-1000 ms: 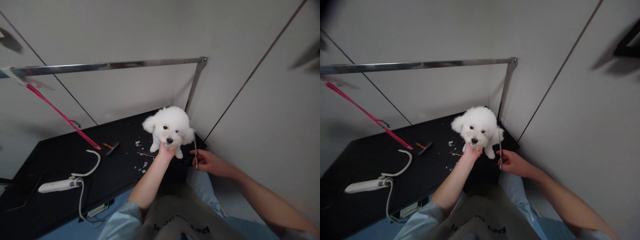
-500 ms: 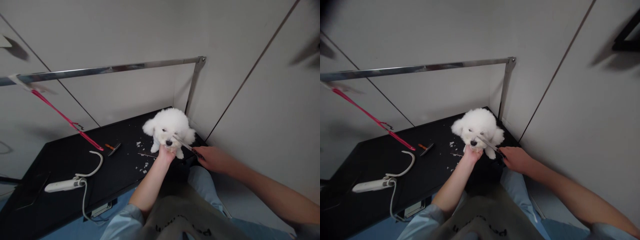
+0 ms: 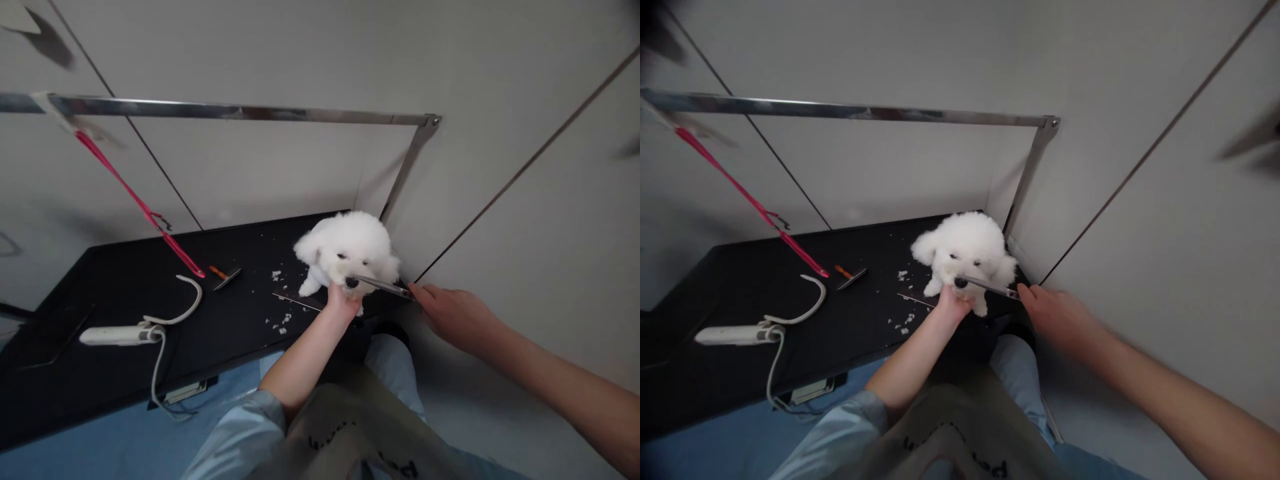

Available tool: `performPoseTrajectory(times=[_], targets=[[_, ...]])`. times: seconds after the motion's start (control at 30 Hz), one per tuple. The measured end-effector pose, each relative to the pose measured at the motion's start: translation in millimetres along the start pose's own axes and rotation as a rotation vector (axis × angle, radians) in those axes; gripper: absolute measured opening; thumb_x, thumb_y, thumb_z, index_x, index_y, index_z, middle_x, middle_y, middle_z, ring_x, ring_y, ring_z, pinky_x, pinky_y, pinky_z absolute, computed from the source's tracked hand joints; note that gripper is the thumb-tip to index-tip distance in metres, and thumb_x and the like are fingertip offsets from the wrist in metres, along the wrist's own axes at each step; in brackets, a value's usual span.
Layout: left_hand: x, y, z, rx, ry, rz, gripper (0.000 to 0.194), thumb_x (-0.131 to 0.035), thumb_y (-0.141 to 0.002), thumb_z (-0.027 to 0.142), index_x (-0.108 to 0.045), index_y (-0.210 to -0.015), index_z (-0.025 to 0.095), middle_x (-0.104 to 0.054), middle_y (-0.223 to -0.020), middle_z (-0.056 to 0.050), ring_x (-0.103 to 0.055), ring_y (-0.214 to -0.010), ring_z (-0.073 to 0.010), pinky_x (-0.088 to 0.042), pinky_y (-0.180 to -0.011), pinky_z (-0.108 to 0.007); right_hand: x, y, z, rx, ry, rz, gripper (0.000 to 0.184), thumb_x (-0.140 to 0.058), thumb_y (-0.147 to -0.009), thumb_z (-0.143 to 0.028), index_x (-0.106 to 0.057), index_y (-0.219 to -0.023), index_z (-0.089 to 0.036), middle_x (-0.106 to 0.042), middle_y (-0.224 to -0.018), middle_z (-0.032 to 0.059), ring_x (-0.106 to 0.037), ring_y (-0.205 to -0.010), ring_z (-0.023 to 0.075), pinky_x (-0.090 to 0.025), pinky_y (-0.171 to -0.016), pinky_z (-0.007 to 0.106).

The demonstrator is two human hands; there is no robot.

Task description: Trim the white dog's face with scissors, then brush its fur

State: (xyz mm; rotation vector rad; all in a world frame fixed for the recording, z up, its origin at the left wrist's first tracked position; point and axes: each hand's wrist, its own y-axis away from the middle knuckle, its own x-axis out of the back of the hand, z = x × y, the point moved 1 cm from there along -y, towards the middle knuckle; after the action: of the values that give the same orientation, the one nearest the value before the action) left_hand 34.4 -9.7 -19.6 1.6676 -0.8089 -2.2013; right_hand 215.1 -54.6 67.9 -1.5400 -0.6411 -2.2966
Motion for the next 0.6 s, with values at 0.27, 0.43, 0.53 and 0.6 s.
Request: performPoseTrajectory(times=[0.27,0.43,0.53,0.6], targets=[[-2.0,-2.3,-8.0,-0.057,0.065,-0.076,0.024,-0.046,-0.091,0.022,-0.066,-0.102,0.014,-0.068,-0.09,-0.009,-0.066,-0.081,-0.0209,-0.054,-0.077,-0.034,28.1,-4.6,-1.1,0.014,0.135,0.065,0.031,-0.039,-0.082,-0.009,-0.057,-0.106,-0.015,-0.063,-0.074,0.0079,-0.058,-0.056,0.0147,-0.032,-0.05,0.025],[-1.1,-4.1,-9.9,-0.039,0.048,-0.071,0.023,-0.048,-0.087,0.022,-0.066,-0.099,0.014,-0.068,-0.092,-0.01,-0.065,-0.088,-0.0219,-0.053,-0.085,-0.035,32.0,-3.3,-2.0,-0.005,0.118,0.054,0.027,-0.04,-0.082,-0.012,-0.057,-0.102,-0.016,-0.062,-0.071,0.0078,-0.056,-0.054,0.0145,-0.032,-0.05,0.025],[0.6,-6.7,-11.5,-0.043,0.033,-0.088,0.024,-0.048,-0.087,0.021,-0.065,-0.1,0.013,-0.067,-0.095,-0.01,-0.065,-0.091,-0.023,-0.053,-0.085,-0.036,35.4,-5.2,-3.3,-0.01,0.12,0.035,0.025,-0.04,-0.082,-0.011,-0.058,-0.099,-0.016,-0.062,-0.073,0.0091,-0.057,-0.055,0.0156,-0.033,-0.051,0.026],[1.0,-7.9,-13.3,-0.039,0.029,-0.109,0.024,-0.047,-0.087,0.021,-0.065,-0.101,0.013,-0.067,-0.095,-0.01,-0.065,-0.091,-0.0227,-0.053,-0.083,-0.035,38.3,-6.8,-5.0,-0.004,0.113,0.041,0.024,-0.04,-0.083,-0.011,-0.058,-0.099,-0.016,-0.062,-0.072,0.0094,-0.058,-0.056,0.0163,-0.034,-0.051,0.026]])
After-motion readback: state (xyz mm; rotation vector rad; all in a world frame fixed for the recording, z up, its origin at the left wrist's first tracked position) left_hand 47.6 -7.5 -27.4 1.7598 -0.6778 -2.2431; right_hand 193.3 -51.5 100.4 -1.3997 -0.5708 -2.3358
